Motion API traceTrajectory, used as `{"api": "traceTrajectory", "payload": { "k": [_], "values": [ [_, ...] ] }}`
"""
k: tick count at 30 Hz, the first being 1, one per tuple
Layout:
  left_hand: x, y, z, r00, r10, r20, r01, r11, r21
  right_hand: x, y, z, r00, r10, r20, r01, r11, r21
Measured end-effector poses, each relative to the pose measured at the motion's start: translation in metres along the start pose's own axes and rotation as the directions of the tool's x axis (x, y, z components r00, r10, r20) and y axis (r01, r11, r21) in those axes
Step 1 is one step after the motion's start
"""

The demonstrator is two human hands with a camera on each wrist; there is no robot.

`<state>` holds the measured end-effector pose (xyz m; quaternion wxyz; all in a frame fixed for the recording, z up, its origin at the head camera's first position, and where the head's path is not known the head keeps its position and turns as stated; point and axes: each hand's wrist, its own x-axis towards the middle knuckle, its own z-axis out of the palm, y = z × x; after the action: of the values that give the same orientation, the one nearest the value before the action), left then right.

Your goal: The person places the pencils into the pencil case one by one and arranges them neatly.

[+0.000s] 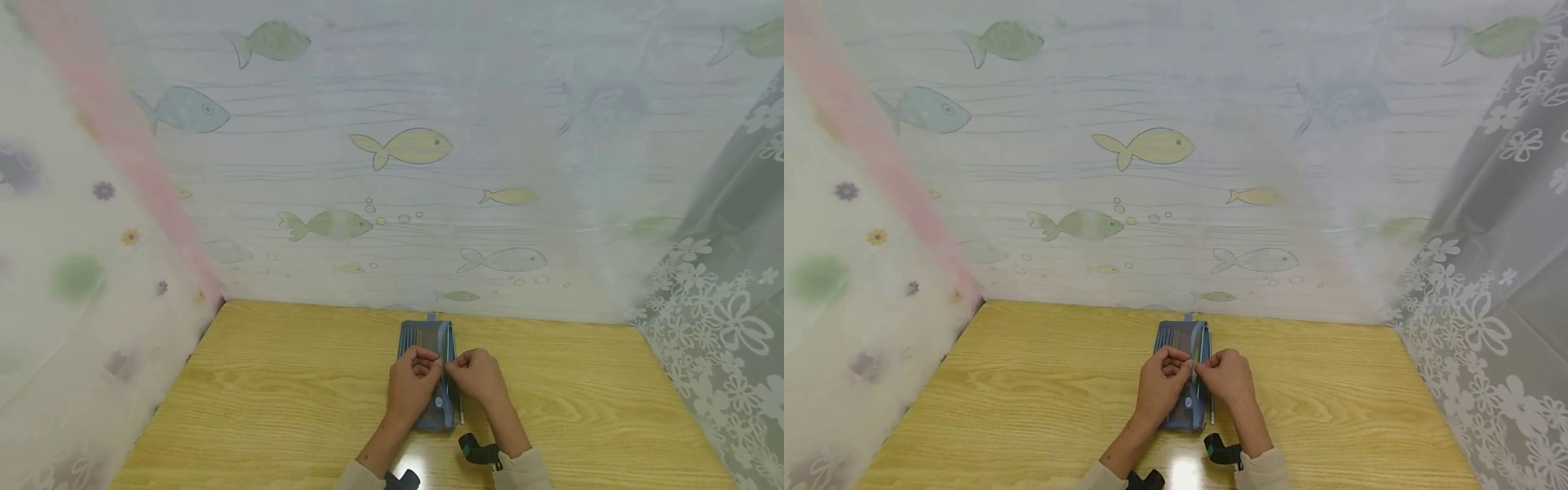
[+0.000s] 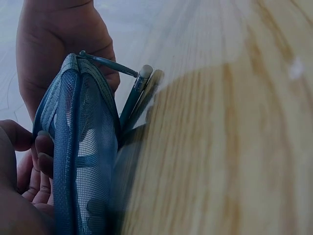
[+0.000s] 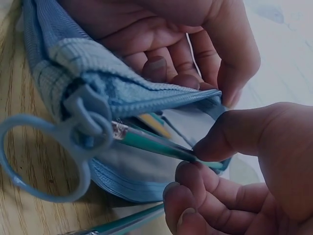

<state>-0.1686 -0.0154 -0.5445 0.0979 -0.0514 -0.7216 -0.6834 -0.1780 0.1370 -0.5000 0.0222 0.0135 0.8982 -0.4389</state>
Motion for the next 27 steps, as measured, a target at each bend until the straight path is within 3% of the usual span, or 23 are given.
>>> {"api": "traceTrajectory", "payload": {
  "k": [12, 27],
  "values": [
    [0.002, -0.003, 0.001, 1.000, -0.014, 0.005, 0.014, 1.000, 0.012, 0.003, 0.004, -0.002, 1.000, 0.001, -0.008, -0.001, 1.000, -0.012],
    [0.001, -0.001, 0.000, 1.000, -0.021, 0.004, 0.021, 1.000, -0.009, 0.006, 0.017, -0.003, 0.997, 0.035, -0.072, -0.046, 0.988, -0.150]
  ]
}}
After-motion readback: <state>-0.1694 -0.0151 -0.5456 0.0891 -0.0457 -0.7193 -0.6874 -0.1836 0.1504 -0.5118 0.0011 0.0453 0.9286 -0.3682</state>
